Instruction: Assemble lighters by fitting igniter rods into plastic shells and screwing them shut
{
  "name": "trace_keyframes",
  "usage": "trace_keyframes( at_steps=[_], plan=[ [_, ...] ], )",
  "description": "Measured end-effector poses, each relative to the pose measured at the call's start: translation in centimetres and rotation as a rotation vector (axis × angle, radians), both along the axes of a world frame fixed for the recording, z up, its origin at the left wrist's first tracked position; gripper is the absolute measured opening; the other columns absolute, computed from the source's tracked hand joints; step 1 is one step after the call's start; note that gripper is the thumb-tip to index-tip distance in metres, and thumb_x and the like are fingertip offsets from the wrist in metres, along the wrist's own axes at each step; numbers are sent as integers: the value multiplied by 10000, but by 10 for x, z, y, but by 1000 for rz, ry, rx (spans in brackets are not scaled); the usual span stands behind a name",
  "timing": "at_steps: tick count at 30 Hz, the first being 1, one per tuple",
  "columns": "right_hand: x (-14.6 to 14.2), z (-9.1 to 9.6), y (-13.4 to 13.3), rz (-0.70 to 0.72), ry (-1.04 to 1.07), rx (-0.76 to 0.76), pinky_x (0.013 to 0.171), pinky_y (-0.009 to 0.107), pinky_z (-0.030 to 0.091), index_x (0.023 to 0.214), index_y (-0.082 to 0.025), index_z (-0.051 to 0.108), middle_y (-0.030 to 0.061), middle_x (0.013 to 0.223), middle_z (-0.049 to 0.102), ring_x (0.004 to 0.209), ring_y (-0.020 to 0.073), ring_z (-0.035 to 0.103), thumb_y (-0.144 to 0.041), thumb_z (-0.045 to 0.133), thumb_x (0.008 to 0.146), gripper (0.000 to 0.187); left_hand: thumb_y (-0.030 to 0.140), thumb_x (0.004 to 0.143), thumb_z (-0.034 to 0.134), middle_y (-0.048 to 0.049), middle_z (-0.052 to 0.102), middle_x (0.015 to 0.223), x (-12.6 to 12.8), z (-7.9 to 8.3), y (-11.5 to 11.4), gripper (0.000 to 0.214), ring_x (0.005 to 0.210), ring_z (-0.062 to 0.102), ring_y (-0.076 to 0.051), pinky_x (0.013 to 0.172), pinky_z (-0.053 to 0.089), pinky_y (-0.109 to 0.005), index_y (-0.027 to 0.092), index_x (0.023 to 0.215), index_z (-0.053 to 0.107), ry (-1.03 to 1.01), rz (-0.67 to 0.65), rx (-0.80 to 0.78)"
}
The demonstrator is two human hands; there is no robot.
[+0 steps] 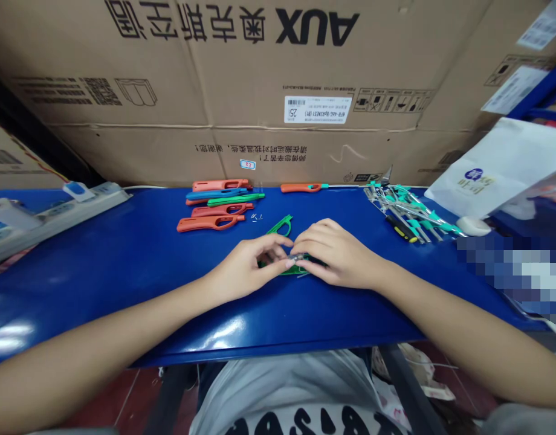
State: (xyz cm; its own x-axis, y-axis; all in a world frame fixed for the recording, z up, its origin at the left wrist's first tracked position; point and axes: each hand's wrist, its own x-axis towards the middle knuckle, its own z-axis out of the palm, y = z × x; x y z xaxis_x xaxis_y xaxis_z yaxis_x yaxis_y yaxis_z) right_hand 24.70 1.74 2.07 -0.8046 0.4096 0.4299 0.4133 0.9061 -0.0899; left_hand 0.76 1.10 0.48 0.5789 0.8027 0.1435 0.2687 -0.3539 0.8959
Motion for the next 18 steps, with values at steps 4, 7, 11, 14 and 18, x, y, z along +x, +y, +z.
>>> trace_keyframes(
  at_steps=[4, 7, 11, 14, 18],
  plan=[
    [-1, -2, -2, -81, 90, -138, 868, 370, 441, 1203, -186, 556, 106, 1143, 671, 1024, 230, 614, -352, 635, 975, 293, 384, 892, 675, -44, 700, 887, -2, -1, 5, 389, 766, 626, -152, 715, 502, -286, 132, 1188, 689, 13, 8, -170],
    [3, -1, -2, -102, 216, -338, 743, 296, 462, 1100, -193, 574, 62, 1015, 633, 836, 167, 578, -341, 680, 935, 246, 417, 850, 717, -44, 716, 850, -4, 0, 12, 381, 711, 619, -139, 696, 508, -282, 127, 1098, 721, -22, 29, -298],
    [8, 4, -1, 9, 50, -522, 697, 254, 451, 991, -197, 634, 22, 973, 615, 763, 124, 558, -260, 690, 918, 112, 461, 787, 787, -20, 703, 787, -4, 3, 16, 390, 664, 606, -121, 680, 520, -277, 136, 994, 730, -75, 60, -377],
    [10, 6, -1, -15, -101, -568, 750, 265, 467, 978, -191, 660, 36, 1037, 624, 861, 143, 603, -216, 669, 922, 62, 471, 771, 805, -14, 695, 781, -3, 4, 15, 397, 662, 609, -116, 683, 528, -278, 134, 963, 721, -90, 53, -388],
    [9, 6, -1, -70, -77, -615, 649, 245, 452, 930, -180, 673, 42, 1006, 639, 726, 109, 576, -175, 634, 918, 41, 469, 799, 786, -25, 703, 792, -4, 2, 15, 390, 667, 625, -125, 679, 545, -288, 136, 992, 719, -83, 26, -372]
  ],
)
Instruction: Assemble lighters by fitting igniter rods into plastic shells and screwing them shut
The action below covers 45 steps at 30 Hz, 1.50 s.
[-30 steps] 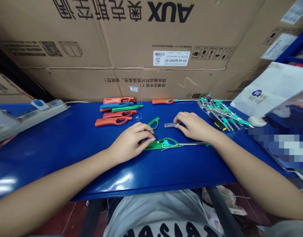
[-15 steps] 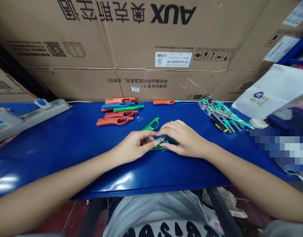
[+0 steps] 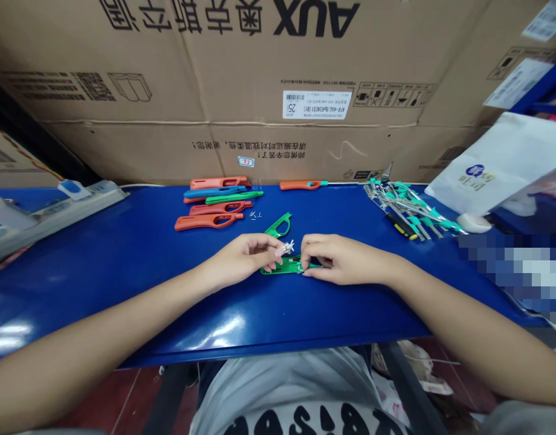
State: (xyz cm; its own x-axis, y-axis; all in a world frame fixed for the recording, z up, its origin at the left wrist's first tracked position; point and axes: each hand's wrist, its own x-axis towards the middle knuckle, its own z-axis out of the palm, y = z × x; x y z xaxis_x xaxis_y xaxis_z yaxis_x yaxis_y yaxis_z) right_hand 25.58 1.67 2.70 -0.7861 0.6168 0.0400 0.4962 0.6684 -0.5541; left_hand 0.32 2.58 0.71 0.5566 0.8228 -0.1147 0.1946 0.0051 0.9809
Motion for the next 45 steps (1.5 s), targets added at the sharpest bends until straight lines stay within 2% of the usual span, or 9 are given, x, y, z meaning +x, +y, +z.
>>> trace_keyframes(
  at_steps=[2, 6, 8, 10, 19, 27, 45],
  plan=[
    [0, -1, 1, -84, 42, -126, 588, 236, 456, 922, -175, 656, 32, 911, 659, 628, 93, 566, -214, 651, 906, 43, 451, 808, 785, -34, 712, 787, -1, -2, 1, 377, 671, 638, -137, 671, 557, -295, 141, 1013, 727, 25, -16, 11],
    [0, -1, 2, -280, 116, -616, 490, 235, 516, 921, -186, 561, -35, 601, 624, 525, 130, 632, -359, 681, 890, 212, 404, 807, 795, -38, 725, 782, -3, -2, 2, 335, 666, 650, -138, 678, 570, -297, 146, 1013, 744, 56, -33, 3],
    [1, 0, 3, -298, 177, -730, 501, 240, 552, 918, -190, 534, -38, 591, 633, 562, 144, 673, -386, 707, 872, 266, 397, 805, 798, -44, 734, 795, -3, 0, 2, 322, 667, 654, -137, 683, 572, -295, 145, 1000, 753, 69, -37, -3],
    [2, 0, 5, -283, 218, -768, 518, 236, 568, 916, -187, 529, -34, 618, 648, 587, 135, 683, -402, 733, 858, 301, 399, 804, 798, -49, 742, 801, -3, 2, 2, 319, 670, 657, -138, 682, 572, -290, 141, 987, 759, 87, -51, -3],
    [6, -2, 8, -250, 218, -811, 572, 237, 596, 933, -159, 594, -13, 693, 684, 632, 118, 692, -391, 773, 828, 311, 343, 822, 781, -51, 767, 848, -5, 3, 1, 294, 705, 671, -127, 715, 571, -272, 136, 1030, 759, 74, -154, -23],
    [0, -10, 8, -299, 185, -685, 514, 216, 540, 927, -147, 692, -13, 579, 670, 509, 110, 642, -429, 745, 847, 298, 330, 827, 767, -42, 769, 851, -4, 5, -1, 284, 715, 669, -128, 727, 568, -277, 141, 1038, 761, 102, -172, -22],
    [0, -11, 7, -248, 183, -651, 513, 226, 550, 922, -174, 664, -30, 598, 619, 526, 115, 625, -440, 717, 859, 279, 363, 806, 779, -45, 772, 823, -4, 8, -2, 314, 693, 666, -136, 700, 571, -277, 143, 1030, 774, 130, -162, -4]
  ],
)
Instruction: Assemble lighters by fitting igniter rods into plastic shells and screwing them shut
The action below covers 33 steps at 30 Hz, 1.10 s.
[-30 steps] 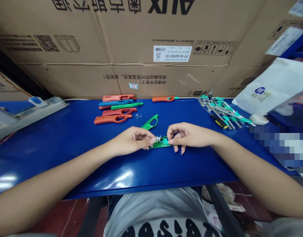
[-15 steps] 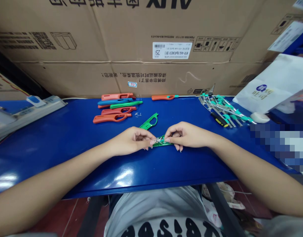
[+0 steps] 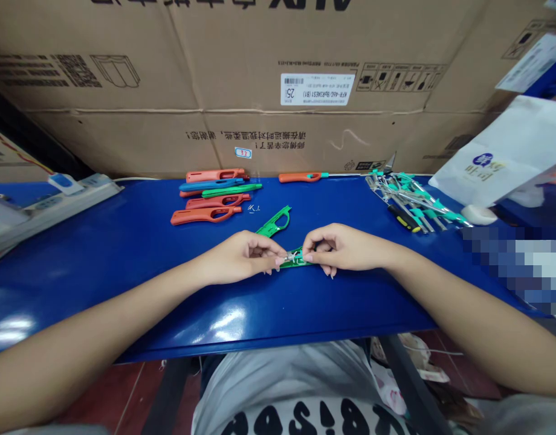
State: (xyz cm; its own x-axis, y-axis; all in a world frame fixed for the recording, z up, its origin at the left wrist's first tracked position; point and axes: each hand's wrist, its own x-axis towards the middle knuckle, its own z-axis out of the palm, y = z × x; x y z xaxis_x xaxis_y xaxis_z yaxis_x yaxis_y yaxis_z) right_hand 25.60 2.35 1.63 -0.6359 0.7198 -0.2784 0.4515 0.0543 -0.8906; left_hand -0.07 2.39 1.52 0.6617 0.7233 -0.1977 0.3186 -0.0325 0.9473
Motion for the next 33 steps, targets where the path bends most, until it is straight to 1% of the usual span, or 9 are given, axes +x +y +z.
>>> trace_keyframes(
  at_steps=[5, 12, 15, 19, 24, 28, 33],
  plan=[
    [1, -2, 1, 13, -10, 28, 510, 222, 544, 921, -171, 675, -28, 612, 622, 528, 112, 623, -426, 707, 867, 262, 360, 811, 770, -41, 773, 828, 1, -1, 0, 304, 700, 667, -137, 696, 567, -275, 147, 1027, 776, -1, -2, 16],
    [2, -5, 2, 31, 6, 35, 509, 214, 542, 932, -168, 679, -27, 619, 618, 518, 104, 610, -446, 701, 879, 284, 308, 830, 741, -44, 771, 832, 0, 0, -1, 269, 698, 660, -129, 697, 557, -262, 139, 1038, 773, 6, -6, 28],
    [2, -5, 1, 34, 1, 52, 493, 217, 533, 924, -173, 683, -24, 638, 621, 508, 103, 600, -459, 695, 882, 290, 307, 834, 738, -47, 774, 843, 0, -1, -1, 267, 708, 667, -135, 696, 561, -264, 143, 1042, 775, 2, -18, 42],
    [0, -3, 0, 35, -14, 72, 477, 211, 532, 918, -166, 686, -22, 640, 608, 497, 97, 587, -425, 660, 902, 261, 323, 835, 745, -58, 776, 857, 0, -2, -2, 277, 720, 675, -142, 699, 567, -267, 140, 1041, 776, -2, -27, 67],
    [-2, -2, -1, 3, -13, 66, 450, 207, 522, 949, -153, 697, -31, 607, 589, 470, 93, 569, -419, 667, 890, 274, 336, 839, 751, -61, 773, 856, -1, -3, -2, 300, 728, 680, -148, 706, 571, -274, 137, 1062, 772, 14, -30, 86],
    [-3, -3, 0, -19, -12, 34, 447, 201, 519, 943, -152, 699, -42, 567, 570, 459, 89, 556, -433, 696, 869, 291, 288, 850, 728, -58, 771, 863, 0, -3, -3, 269, 726, 670, -131, 713, 555, -251, 120, 1057, 766, 11, -24, 72],
    [-4, -4, 0, -44, -12, 33, 436, 195, 512, 924, -150, 701, -44, 542, 568, 442, 87, 550, -422, 709, 854, 281, 241, 862, 691, -58, 769, 870, 2, -3, -4, 255, 724, 657, -115, 716, 537, -230, 96, 1061, 757, 6, -5, 48]
  ],
)
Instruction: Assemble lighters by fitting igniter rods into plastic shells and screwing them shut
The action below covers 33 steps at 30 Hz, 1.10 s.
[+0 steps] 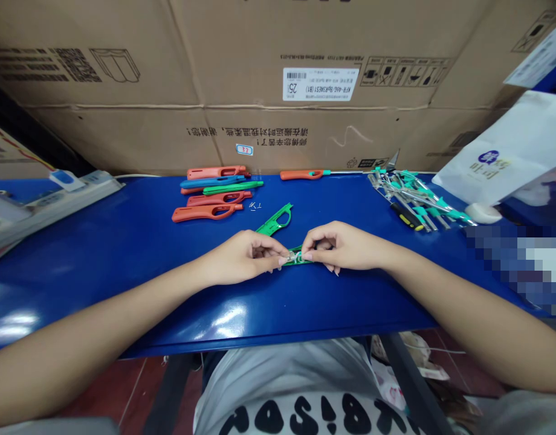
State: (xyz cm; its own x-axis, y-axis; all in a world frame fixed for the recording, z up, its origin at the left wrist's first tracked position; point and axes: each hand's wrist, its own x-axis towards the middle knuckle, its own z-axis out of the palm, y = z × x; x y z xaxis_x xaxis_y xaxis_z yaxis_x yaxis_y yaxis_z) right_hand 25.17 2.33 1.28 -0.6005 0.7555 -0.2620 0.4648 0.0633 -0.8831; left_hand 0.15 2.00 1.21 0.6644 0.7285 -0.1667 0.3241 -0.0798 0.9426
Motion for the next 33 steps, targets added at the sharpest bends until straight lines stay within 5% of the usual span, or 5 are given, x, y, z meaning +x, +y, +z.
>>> trace_keyframes(
  at_steps=[33],
  plan=[
    [-5, 3, -1, -58, 21, -40, 424, 195, 502, 893, -138, 712, -60, 499, 566, 408, 78, 540, -438, 742, 838, 306, 266, 859, 681, -54, 744, 804, 3, 2, -1, 273, 687, 616, -115, 674, 505, -228, 81, 1044, 760, -13, 21, 0]
  ],
)
